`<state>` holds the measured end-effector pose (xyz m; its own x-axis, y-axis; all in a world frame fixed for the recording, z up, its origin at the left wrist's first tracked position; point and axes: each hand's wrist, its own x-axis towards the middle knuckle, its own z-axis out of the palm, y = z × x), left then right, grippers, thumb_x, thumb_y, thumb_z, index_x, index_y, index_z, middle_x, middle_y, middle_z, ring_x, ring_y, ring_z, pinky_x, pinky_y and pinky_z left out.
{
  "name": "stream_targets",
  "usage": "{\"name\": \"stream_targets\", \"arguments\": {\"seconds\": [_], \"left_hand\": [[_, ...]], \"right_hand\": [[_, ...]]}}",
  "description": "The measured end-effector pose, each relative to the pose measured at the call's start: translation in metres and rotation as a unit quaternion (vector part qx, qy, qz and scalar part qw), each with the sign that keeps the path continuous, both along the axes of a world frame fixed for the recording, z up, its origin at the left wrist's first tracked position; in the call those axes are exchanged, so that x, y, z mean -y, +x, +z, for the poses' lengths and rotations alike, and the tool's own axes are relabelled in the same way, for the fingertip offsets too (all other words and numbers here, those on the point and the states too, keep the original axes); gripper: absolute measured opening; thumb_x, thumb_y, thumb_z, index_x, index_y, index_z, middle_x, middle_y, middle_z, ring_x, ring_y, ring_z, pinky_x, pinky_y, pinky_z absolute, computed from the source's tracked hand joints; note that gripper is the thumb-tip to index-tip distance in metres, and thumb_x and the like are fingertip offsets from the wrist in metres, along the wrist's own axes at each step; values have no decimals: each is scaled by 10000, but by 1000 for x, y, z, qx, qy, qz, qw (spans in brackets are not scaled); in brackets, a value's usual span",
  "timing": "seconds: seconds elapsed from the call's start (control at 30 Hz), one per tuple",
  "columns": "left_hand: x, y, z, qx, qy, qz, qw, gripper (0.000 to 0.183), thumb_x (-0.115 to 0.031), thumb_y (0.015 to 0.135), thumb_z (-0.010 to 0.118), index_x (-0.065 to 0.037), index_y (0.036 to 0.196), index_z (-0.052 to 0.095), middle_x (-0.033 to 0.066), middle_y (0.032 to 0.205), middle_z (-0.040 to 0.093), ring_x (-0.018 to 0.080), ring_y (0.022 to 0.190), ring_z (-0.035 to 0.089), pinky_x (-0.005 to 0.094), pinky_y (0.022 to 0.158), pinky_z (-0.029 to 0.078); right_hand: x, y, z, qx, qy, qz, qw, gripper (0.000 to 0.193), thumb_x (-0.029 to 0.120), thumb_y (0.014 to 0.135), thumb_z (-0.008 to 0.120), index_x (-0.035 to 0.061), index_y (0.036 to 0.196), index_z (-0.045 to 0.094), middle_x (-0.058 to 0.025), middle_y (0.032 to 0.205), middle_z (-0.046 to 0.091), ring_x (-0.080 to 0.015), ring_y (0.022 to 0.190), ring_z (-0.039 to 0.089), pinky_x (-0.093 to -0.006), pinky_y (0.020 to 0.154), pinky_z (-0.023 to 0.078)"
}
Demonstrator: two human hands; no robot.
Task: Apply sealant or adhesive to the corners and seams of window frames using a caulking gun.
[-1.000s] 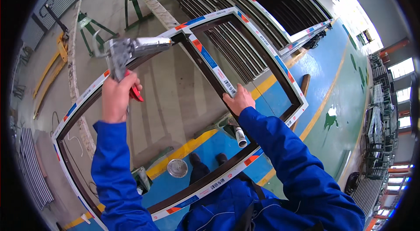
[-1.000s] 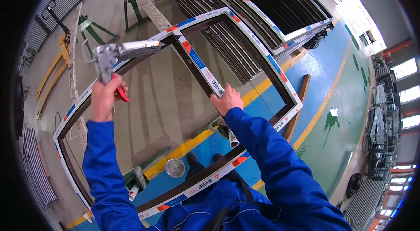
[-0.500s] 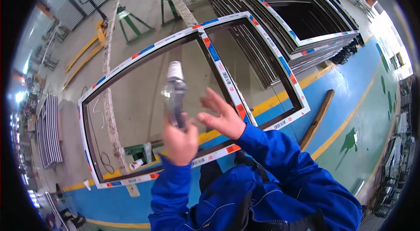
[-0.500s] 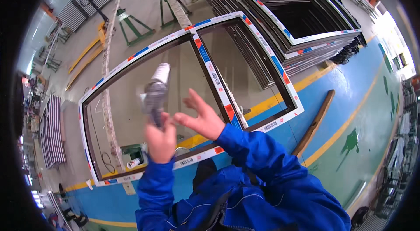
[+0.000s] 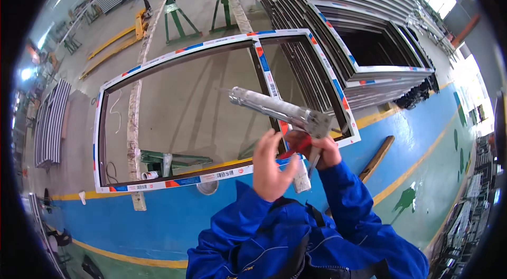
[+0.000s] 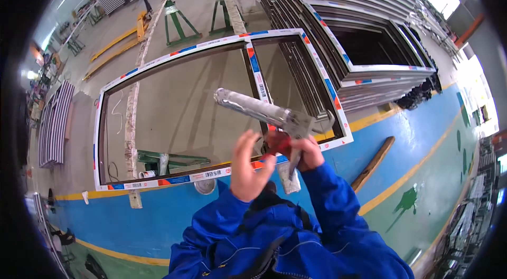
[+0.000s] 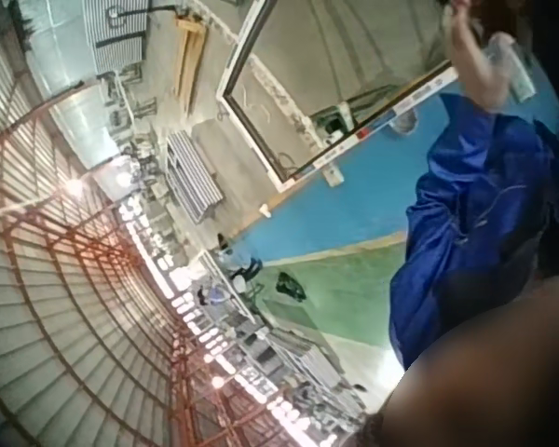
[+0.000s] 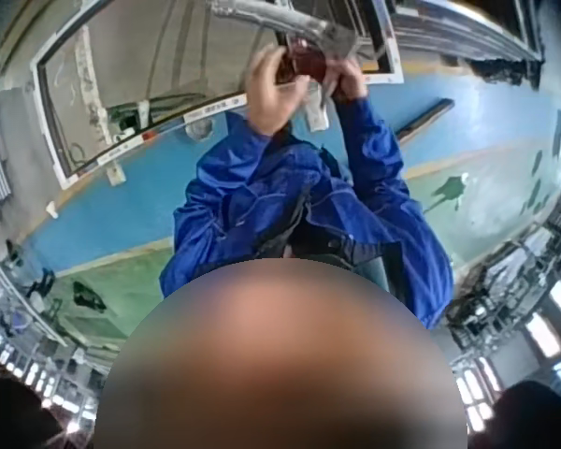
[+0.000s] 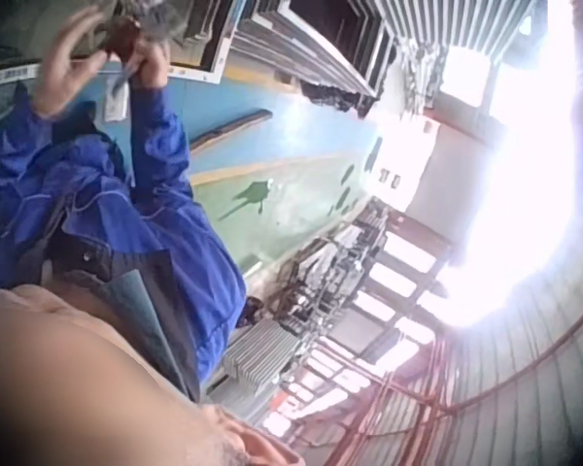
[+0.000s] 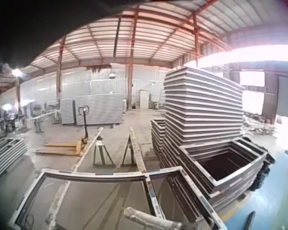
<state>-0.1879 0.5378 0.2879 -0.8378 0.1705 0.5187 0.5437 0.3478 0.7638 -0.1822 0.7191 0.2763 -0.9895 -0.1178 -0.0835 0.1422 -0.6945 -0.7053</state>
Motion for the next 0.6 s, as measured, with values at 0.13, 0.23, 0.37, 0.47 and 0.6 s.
{"name": "stream_targets", "arguments": {"seconds": [0.13, 0.23, 0.37, 0.47, 0.6], "left_hand": [[20, -12, -15, 495, 499, -67, 708, 370, -336, 885, 652, -56, 1100, 541, 72, 1105, 578, 191, 956, 605, 345, 843, 507], [8, -22, -3, 445, 580, -109, 674, 343, -387, 898, 628, -98, 1062, 544, 46, 1026, 601, 170, 960, 599, 345, 851, 506], [-21, -18, 6, 387, 572, -143, 709, 312, -381, 898, 630, -118, 1043, 545, 12, 969, 610, 141, 950, 594, 349, 851, 504], [-53, -10, 9, 383, 563, -124, 722, 280, -365, 897, 638, -129, 1016, 547, -1, 942, 608, 123, 919, 589, 335, 830, 501], [-101, -10, 1, 374, 593, -78, 709, 238, -308, 877, 675, -137, 1001, 566, 4, 934, 616, 138, 906, 593, 335, 819, 494]], "right_hand": [[-23, 44, 2, 42, -47, -24, 998, 664, 269, 659, 575, -26, 1245, 465, -193, 1077, 593, -355, 998, 574, -492, 972, 381], [-39, 65, 4, 48, -67, -19, 996, 680, 310, 601, 607, 5, 1197, 491, -118, 966, 594, -316, 931, 541, -438, 861, 403], [-77, 72, -12, 29, -114, 38, 992, 734, 317, 590, 628, -3, 1228, 458, -50, 847, 526, -238, 801, 470, -387, 785, 403], [-117, 69, -20, 28, -106, 61, 992, 731, 287, 616, 626, -21, 1257, 456, -68, 898, 577, -260, 838, 513, -403, 825, 425], [-172, 54, -35, -14, -174, 148, 973, 654, 246, 655, 621, -43, 1233, 521, -166, 1026, 664, -376, 949, 609, -511, 876, 472]]}}
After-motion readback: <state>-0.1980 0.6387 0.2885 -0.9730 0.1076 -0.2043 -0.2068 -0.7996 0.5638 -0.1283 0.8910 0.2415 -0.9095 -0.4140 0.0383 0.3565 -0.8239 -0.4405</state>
